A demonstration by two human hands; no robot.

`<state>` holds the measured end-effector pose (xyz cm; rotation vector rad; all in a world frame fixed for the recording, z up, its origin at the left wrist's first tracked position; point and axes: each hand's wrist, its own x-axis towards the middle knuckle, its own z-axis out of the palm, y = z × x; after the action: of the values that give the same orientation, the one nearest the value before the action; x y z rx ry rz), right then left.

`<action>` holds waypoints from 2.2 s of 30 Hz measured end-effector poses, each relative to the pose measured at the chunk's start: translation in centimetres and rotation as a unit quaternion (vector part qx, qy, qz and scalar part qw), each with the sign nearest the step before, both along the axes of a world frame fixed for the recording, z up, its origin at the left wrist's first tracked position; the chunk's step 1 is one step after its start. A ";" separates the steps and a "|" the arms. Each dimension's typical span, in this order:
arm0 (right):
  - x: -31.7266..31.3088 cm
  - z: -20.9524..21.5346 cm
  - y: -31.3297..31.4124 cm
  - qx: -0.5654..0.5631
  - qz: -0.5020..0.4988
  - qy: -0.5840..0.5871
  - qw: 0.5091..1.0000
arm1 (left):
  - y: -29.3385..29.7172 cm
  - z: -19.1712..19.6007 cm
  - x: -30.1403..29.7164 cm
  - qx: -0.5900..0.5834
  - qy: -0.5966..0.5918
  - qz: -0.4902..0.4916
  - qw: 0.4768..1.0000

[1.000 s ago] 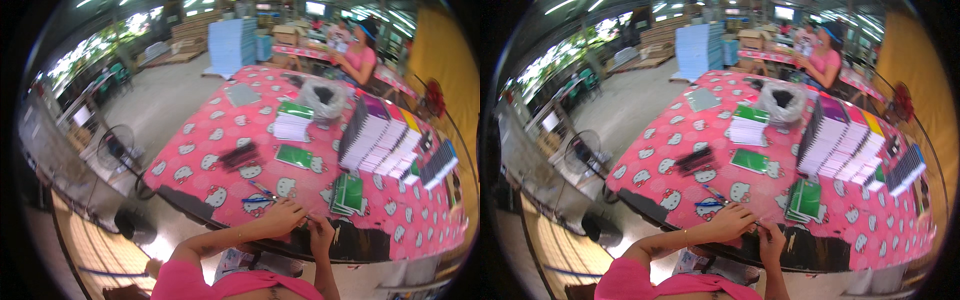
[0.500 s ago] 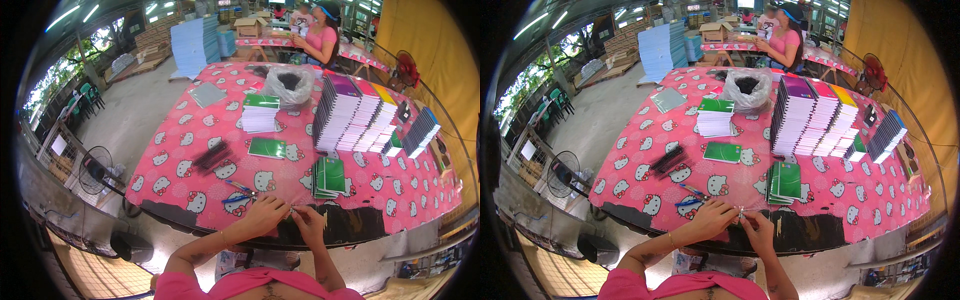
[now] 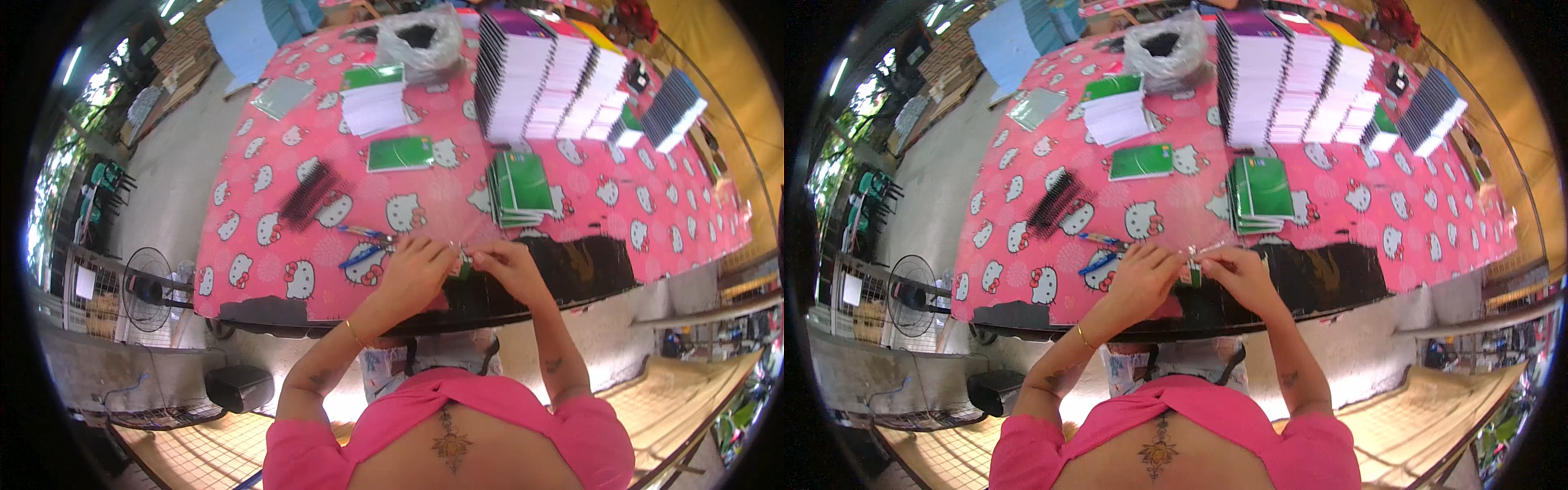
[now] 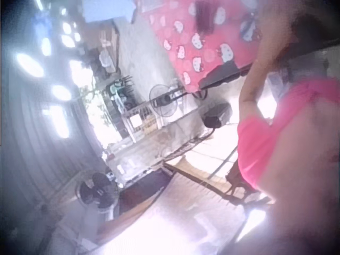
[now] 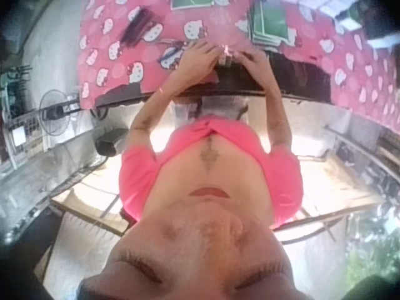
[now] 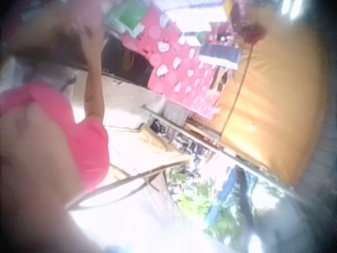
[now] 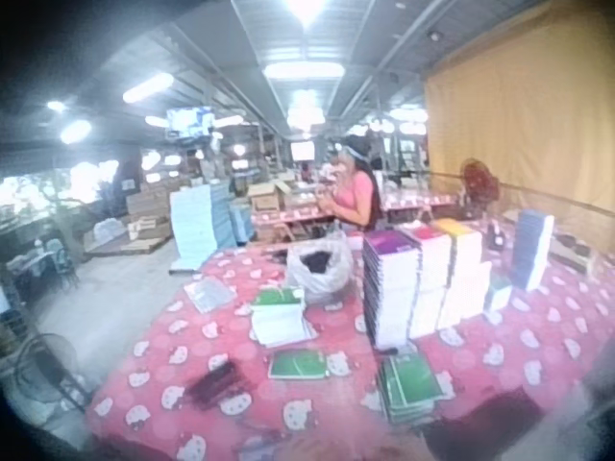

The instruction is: The person inserts spiral coils into the punched holes of green notebooks and then cuts the excess wire using a tool.

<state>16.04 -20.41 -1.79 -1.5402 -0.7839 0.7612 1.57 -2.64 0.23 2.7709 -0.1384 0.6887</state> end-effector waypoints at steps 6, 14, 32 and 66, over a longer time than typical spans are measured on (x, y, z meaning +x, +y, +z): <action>1.6 -0.1 -0.2 -0.006 0.041 0.028 0.999 | -0.4 0.0 0.5 -0.012 -0.038 -0.004 0.999; 2.3 0.4 0.3 0.012 0.099 0.033 0.994 | -0.2 -0.2 0.6 -0.022 -0.055 -0.009 0.998; -2.5 -0.3 0.9 0.064 -0.090 -0.192 0.975 | -0.9 -0.4 0.3 -0.078 -0.035 0.008 0.996; -2.9 -2.3 -0.5 -0.052 0.014 -0.450 0.892 | 8.6 -6.1 -4.9 0.003 0.037 0.242 0.970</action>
<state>13.12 -20.88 -4.12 -1.9900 -1.4510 0.0509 -3.29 5.99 -5.90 2.8501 0.5684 0.6865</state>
